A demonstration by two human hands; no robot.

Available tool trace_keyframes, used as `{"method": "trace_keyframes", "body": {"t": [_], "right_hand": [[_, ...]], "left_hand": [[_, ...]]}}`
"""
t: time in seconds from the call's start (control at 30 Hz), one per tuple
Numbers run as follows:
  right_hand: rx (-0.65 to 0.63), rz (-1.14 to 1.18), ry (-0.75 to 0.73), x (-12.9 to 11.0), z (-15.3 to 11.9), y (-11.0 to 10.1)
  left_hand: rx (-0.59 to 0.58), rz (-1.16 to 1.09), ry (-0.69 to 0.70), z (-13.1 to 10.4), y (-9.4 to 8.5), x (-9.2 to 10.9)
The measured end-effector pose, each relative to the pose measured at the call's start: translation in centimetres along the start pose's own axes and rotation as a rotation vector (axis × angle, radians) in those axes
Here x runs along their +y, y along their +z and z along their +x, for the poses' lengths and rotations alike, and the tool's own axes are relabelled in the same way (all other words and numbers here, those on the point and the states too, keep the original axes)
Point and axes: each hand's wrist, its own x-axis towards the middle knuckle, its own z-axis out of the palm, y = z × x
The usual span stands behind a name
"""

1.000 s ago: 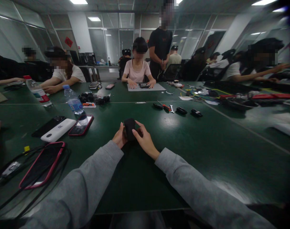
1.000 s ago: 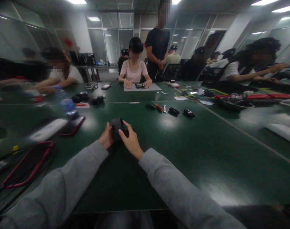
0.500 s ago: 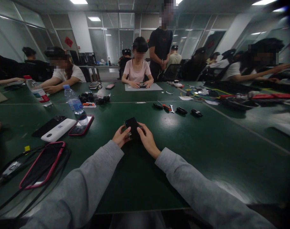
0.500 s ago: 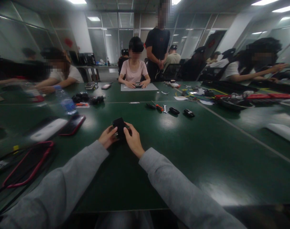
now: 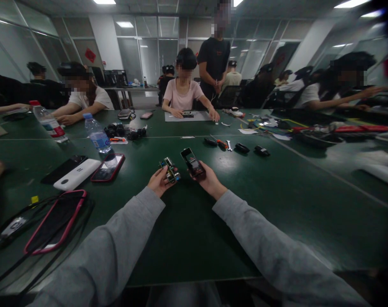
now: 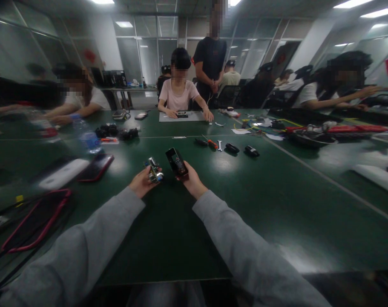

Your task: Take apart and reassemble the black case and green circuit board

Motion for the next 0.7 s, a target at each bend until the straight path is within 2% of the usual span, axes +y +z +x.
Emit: {"method": "trace_keyframes", "body": {"t": [0.1,0.17,0.3,0.43,0.57,0.7], "right_hand": [[-0.225,0.172,0.131,-1.3,-0.1,-0.9],[-0.288,0.215,0.144,-1.6,-0.2,-1.2],[-0.27,0.105,0.096,-1.4,-0.3,-1.3],[-0.304,0.017,0.026,-1.0,-0.3,-1.0],[-0.116,-0.229,-0.049,-0.8,0.2,-1.2],[-0.081,-0.564,-0.208,-0.6,1.0,-1.8]], "left_hand": [[0.009,-0.037,-0.015,0.1,-0.1,0.1],[0.011,-0.045,-0.019,0.1,-0.1,0.2],[0.003,-0.039,-0.017,0.1,-0.1,0.2],[-0.006,-0.044,-0.02,0.0,-0.1,0.2],[-0.016,-0.058,-0.046,0.0,-0.1,0.3],[-0.02,-0.066,-0.049,0.0,-0.1,0.4]]}}
